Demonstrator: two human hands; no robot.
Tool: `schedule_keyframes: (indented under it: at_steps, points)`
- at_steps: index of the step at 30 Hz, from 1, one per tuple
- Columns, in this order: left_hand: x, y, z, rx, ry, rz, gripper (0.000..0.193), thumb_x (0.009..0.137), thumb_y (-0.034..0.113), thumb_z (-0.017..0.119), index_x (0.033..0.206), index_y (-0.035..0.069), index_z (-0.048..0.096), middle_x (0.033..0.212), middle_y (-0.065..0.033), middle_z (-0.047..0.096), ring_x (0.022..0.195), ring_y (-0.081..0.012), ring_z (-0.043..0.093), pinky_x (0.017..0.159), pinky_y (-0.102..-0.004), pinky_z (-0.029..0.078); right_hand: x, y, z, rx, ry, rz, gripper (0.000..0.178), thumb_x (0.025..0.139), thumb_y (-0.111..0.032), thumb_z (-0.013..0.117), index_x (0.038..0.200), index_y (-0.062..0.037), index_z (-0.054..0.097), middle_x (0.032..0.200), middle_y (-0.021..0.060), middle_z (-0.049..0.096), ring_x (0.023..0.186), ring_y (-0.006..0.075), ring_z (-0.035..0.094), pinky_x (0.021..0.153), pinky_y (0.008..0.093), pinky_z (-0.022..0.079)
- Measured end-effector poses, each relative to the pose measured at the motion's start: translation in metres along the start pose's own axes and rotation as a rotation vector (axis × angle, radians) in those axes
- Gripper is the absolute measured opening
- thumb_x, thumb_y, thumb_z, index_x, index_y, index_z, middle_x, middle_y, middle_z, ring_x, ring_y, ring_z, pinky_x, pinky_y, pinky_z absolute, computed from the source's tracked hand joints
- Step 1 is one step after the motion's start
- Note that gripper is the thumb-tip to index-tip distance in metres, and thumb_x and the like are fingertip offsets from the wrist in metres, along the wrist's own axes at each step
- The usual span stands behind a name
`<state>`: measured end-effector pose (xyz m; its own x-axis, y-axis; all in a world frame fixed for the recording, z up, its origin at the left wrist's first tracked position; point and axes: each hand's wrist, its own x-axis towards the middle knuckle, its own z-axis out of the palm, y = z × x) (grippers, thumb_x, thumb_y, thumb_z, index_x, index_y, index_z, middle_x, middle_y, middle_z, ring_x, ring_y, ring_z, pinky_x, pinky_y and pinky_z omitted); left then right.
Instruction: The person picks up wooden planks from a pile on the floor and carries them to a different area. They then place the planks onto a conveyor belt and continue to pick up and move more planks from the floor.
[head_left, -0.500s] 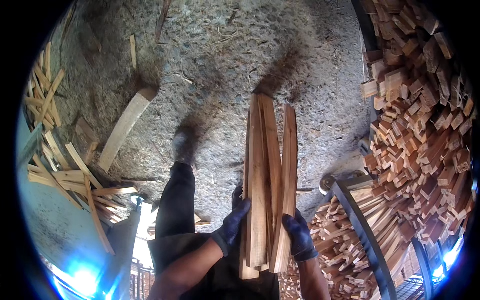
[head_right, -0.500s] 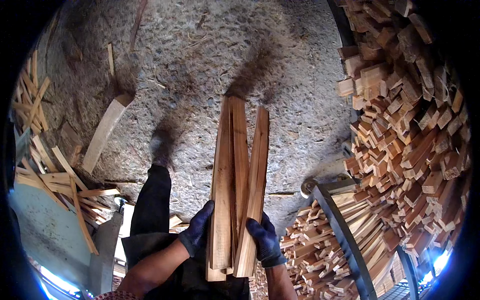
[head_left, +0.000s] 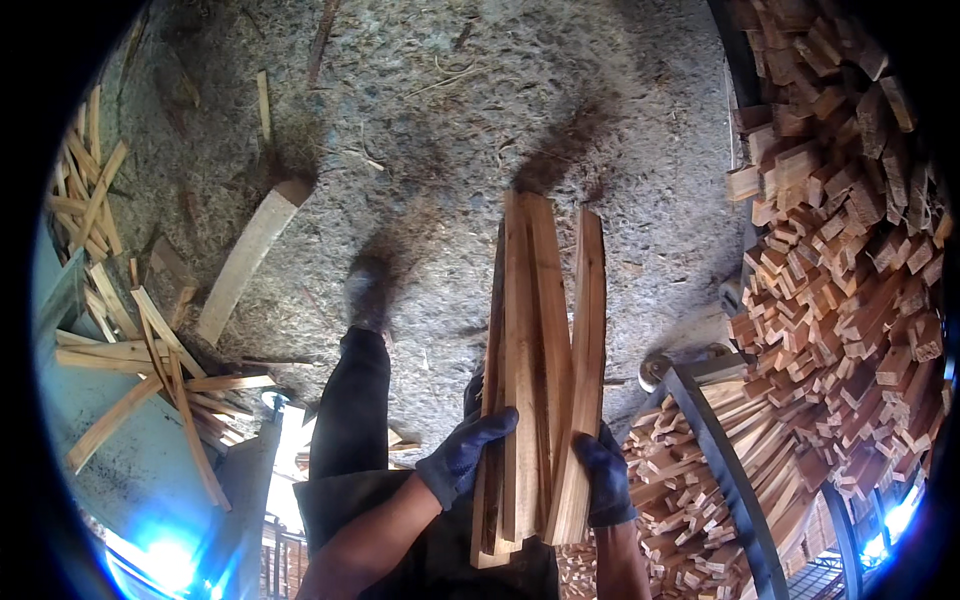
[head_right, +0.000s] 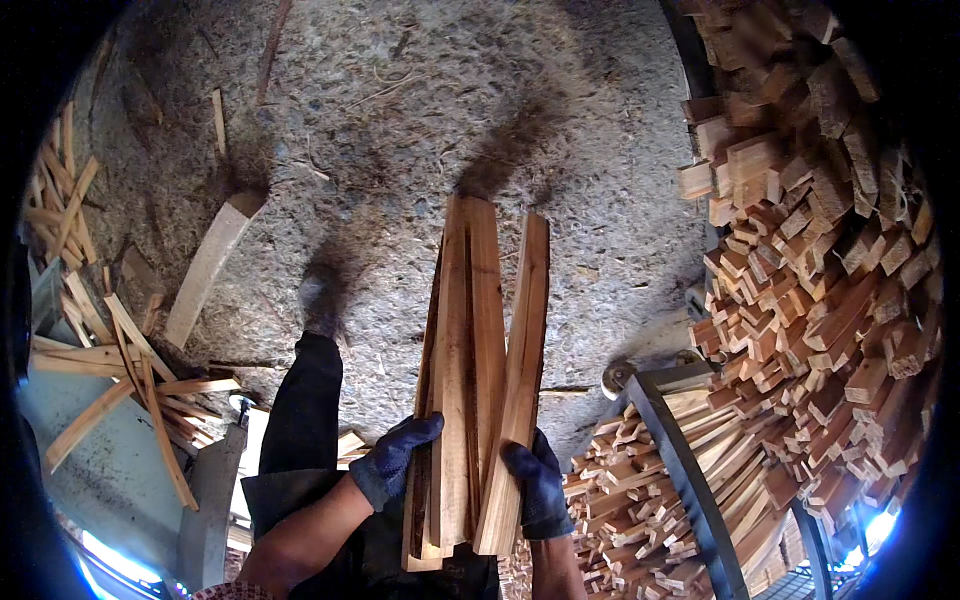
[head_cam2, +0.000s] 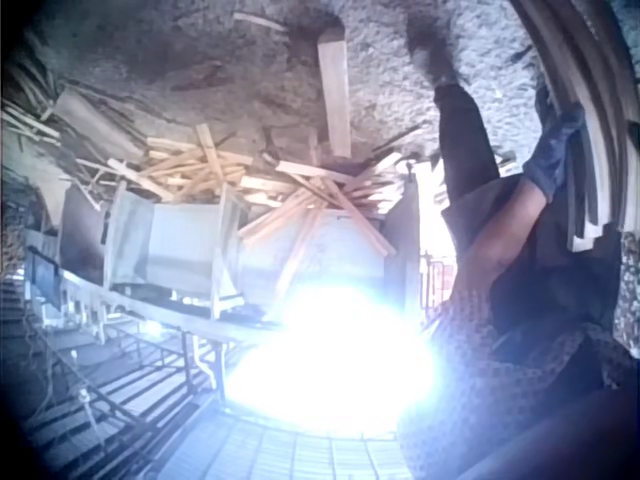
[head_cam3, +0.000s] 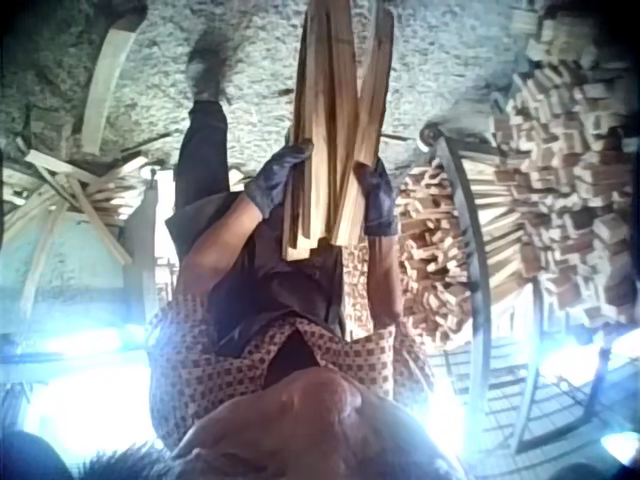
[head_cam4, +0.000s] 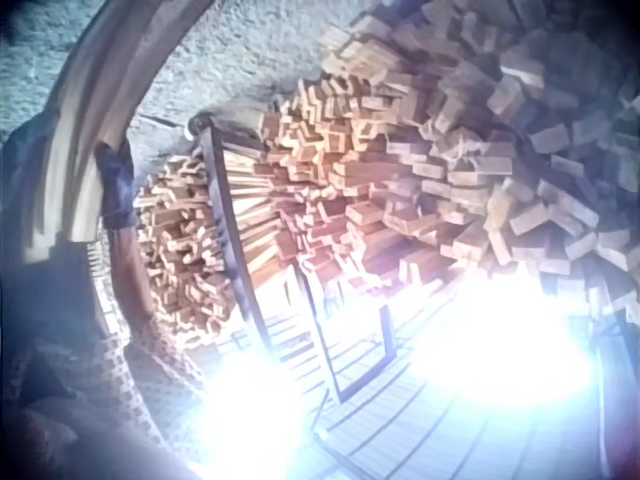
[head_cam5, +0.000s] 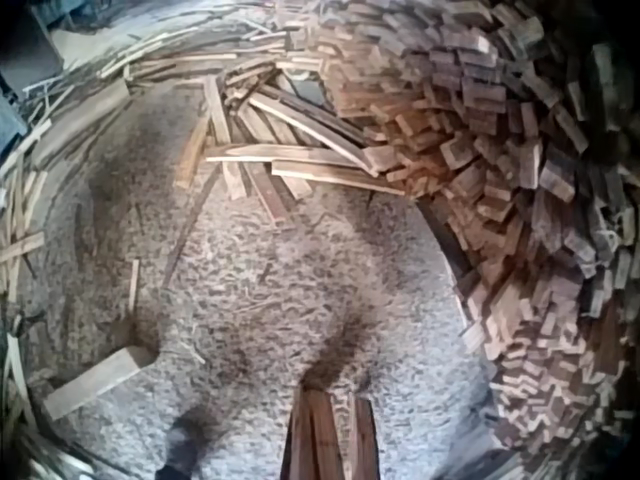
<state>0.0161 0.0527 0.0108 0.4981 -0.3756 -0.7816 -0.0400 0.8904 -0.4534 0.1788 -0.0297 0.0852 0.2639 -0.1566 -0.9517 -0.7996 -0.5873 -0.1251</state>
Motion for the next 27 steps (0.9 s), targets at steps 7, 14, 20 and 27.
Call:
schedule_keyframes:
  at_steps: [7, 14, 20, 27]
  points:
    - [0.006, -0.008, 0.001, -0.02, 0.082, 0.048, 0.044, 0.082, 0.018, 0.067, 0.12, 0.003, 0.054, 0.106, -0.0086, 0.064, 0.095, -0.0212, 0.064, 0.086, -0.0345, 0.052, -0.009, -0.008, -0.005, -0.077, -0.099, -0.105, 0.042, 0.081, -0.001, 0.063, 0.121, -0.0021, 0.051, 0.107, 0.0066, 0.06, 0.091, 0.0142, 0.057, 0.082, 0.0282, 0.047]
    - [0.012, -0.015, -0.003, 0.016, 0.052, 0.029, 0.057, 0.08, 0.031, 0.07, 0.125, 0.003, 0.049, 0.106, -0.0114, 0.063, 0.095, -0.023, 0.063, 0.086, -0.0376, 0.052, 0.009, 0.003, -0.015, -0.132, -0.163, -0.076, 0.057, 0.083, -0.004, 0.06, 0.135, -0.0008, 0.04, 0.123, 0.0102, 0.054, 0.108, 0.0175, 0.052, 0.094, 0.031, 0.042]
    - [0.007, -0.015, -0.001, -0.157, -0.226, 0.111, 0.075, 0.083, 0.045, 0.064, 0.136, 0.003, 0.033, 0.118, -0.0158, 0.055, 0.102, -0.0262, 0.059, 0.087, -0.039, 0.051, 0.017, 0.04, -0.049, 0.566, -0.423, 0.112, 0.067, 0.081, -0.03, 0.067, 0.135, -0.0021, 0.038, 0.123, 0.0173, 0.052, 0.083, 0.0281, 0.062, 0.065, 0.0393, 0.056]
    - [0.004, -0.009, 0.008, -0.159, -0.23, 0.13, 0.067, 0.084, 0.039, 0.063, 0.133, 0.001, 0.039, 0.121, -0.0178, 0.055, 0.105, -0.0284, 0.058, 0.089, -0.0401, 0.05, 0.01, 0.013, -0.037, 0.197, -0.209, 0.024, 0.072, 0.075, -0.014, 0.062, 0.139, 0.0016, 0.034, 0.112, 0.0133, 0.058, 0.093, 0.0219, 0.059, 0.083, 0.0313, 0.05]
